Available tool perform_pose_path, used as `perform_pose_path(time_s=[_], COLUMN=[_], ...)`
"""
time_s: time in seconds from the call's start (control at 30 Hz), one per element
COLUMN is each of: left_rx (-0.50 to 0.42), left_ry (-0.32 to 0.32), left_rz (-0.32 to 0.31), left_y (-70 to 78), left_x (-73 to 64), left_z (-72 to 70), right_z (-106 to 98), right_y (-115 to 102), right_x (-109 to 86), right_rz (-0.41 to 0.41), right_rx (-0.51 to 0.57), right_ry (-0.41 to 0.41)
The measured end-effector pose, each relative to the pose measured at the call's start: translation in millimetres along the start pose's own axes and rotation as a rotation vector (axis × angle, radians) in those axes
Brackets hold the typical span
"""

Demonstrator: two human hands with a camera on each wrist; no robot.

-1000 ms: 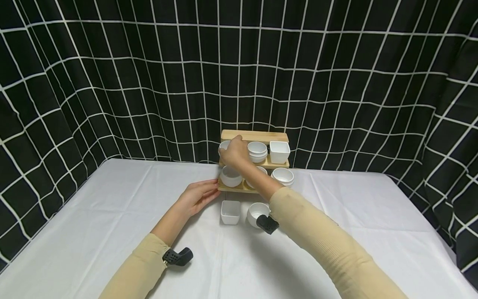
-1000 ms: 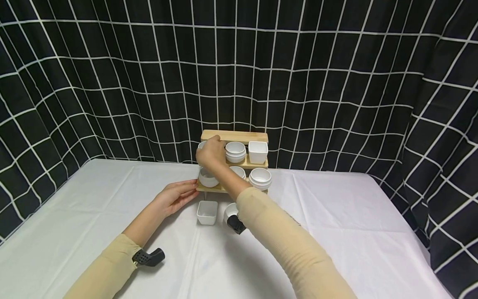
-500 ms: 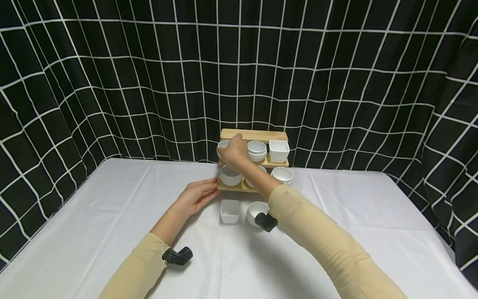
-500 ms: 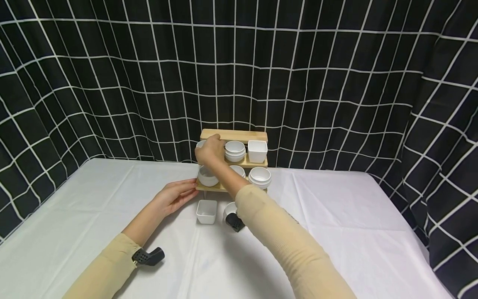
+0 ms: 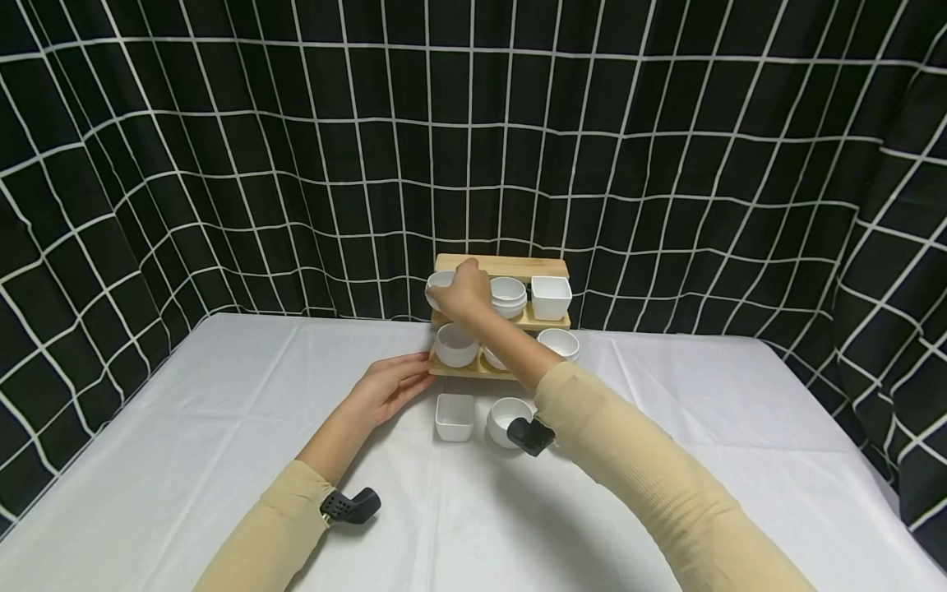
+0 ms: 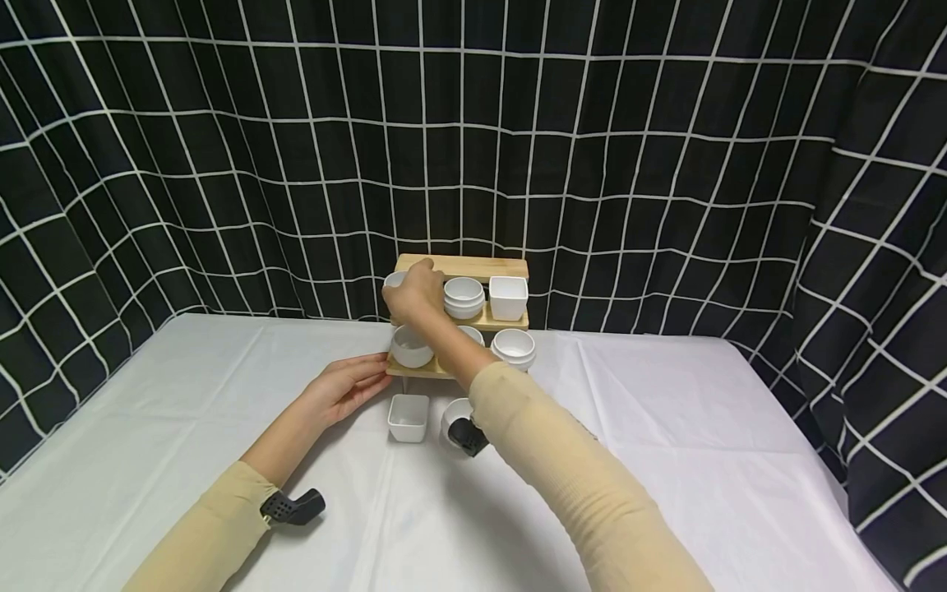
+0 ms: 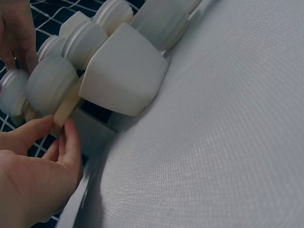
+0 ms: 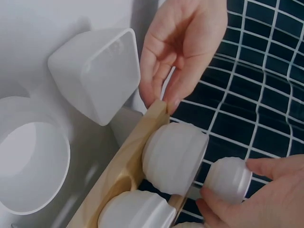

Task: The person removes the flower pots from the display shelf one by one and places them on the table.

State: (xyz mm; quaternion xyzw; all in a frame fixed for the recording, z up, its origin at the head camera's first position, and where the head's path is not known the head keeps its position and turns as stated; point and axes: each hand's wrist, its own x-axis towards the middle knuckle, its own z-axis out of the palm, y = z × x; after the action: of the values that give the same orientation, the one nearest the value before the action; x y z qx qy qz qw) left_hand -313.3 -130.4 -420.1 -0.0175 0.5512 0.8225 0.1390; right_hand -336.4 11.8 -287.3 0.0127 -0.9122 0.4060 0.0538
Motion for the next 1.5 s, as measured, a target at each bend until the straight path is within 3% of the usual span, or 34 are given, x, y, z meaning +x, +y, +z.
perform_pose_path(time_s=[1.2,1.5], left_rx=[-0.021,-0.027], left_ry=[0.03,0.041], left_rz=[-0.01,-0.02], left_y=[2.6,4.2], left_x=[-2.6,-4.6], left_z=[2.5,4.7], right_z=[-34,-48], right_y=[-1,7], right_x=[8.8,10.7], right_rz=[0.007,-0.012], right_rx=[0.202,0.146], right_ry=[0.043,0.05])
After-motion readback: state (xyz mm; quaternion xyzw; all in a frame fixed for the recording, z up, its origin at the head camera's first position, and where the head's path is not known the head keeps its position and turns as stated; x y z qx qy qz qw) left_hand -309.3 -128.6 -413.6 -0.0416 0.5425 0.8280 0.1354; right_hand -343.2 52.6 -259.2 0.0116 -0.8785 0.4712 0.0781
